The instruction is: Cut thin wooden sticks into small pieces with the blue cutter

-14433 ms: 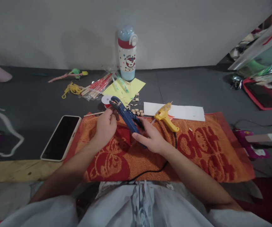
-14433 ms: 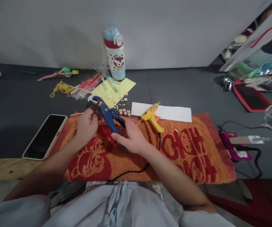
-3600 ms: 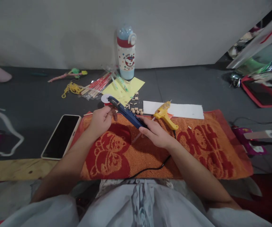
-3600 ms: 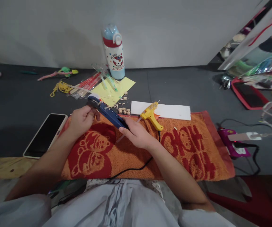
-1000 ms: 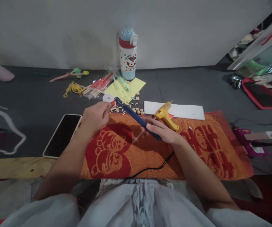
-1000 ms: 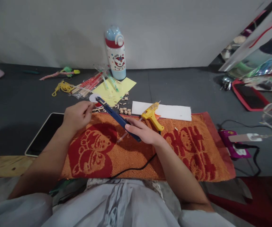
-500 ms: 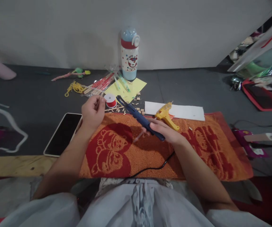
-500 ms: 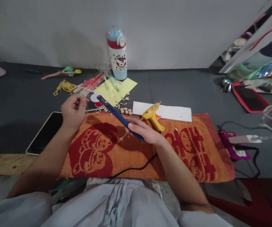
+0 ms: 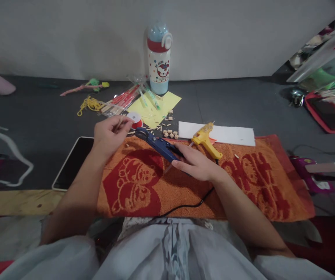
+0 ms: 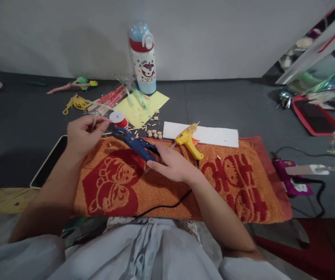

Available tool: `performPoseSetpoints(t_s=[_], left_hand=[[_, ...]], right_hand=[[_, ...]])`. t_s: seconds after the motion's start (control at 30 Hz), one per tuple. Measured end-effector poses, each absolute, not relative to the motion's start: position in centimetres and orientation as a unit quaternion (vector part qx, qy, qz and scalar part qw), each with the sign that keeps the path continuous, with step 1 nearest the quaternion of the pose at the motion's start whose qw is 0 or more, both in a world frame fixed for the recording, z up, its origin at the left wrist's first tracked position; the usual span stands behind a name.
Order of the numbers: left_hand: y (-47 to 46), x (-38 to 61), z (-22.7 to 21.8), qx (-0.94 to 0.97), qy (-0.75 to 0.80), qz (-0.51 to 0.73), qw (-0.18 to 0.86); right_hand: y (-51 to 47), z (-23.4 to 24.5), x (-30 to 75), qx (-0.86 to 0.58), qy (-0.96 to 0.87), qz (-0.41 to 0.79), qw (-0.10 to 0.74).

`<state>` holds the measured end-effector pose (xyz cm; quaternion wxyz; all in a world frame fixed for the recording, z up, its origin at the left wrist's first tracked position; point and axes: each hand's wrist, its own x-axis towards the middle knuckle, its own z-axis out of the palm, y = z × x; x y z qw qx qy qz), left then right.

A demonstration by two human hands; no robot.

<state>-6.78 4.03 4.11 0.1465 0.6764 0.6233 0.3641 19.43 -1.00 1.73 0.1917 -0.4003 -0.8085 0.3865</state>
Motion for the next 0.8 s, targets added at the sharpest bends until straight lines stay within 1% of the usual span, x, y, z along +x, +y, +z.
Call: performPoseSetpoints(t_s=[0.1, 0.17, 0.23, 0.33, 0.4, 0.6, 0.8], left_hand=[[4.2, -7.3, 4.2, 0.676, 0.626, 0.368, 0.121], [4.4, -7.9, 4.4, 0.683, 0.637, 0.338, 0.114], [4.6, -8.5, 4.6, 0.707, 0.647, 0.253, 0.133], [4.8, -9.2, 5.0, 0.75, 0.635, 0.059, 0.172], [4.8, -9.4, 5.1, 0.763, 0.622, -0.016, 0.173], [4.7, -9.3, 4.5, 0.787, 0.597, -0.052, 0.148], [4.7, -8.9, 3.0, 0.786, 0.611, -0.08, 0.047]], right_hand=[[-1.0, 1.7, 19.6, -0.417, -0.786, 0.398, 0.221], [-1.0, 1.5, 19.7, -0.438, -0.756, 0.412, 0.259], [-0.9, 1.2, 19.8, -0.454, -0.723, 0.432, 0.292], [-0.9, 1.0, 19.9, -0.467, -0.686, 0.46, 0.315], [-0.8, 1.0, 19.8, -0.469, -0.674, 0.472, 0.32], [-0.9, 1.0, 19.6, -0.463, -0.675, 0.484, 0.31], [-0.9, 1.0, 19.6, -0.464, -0.677, 0.484, 0.303]])
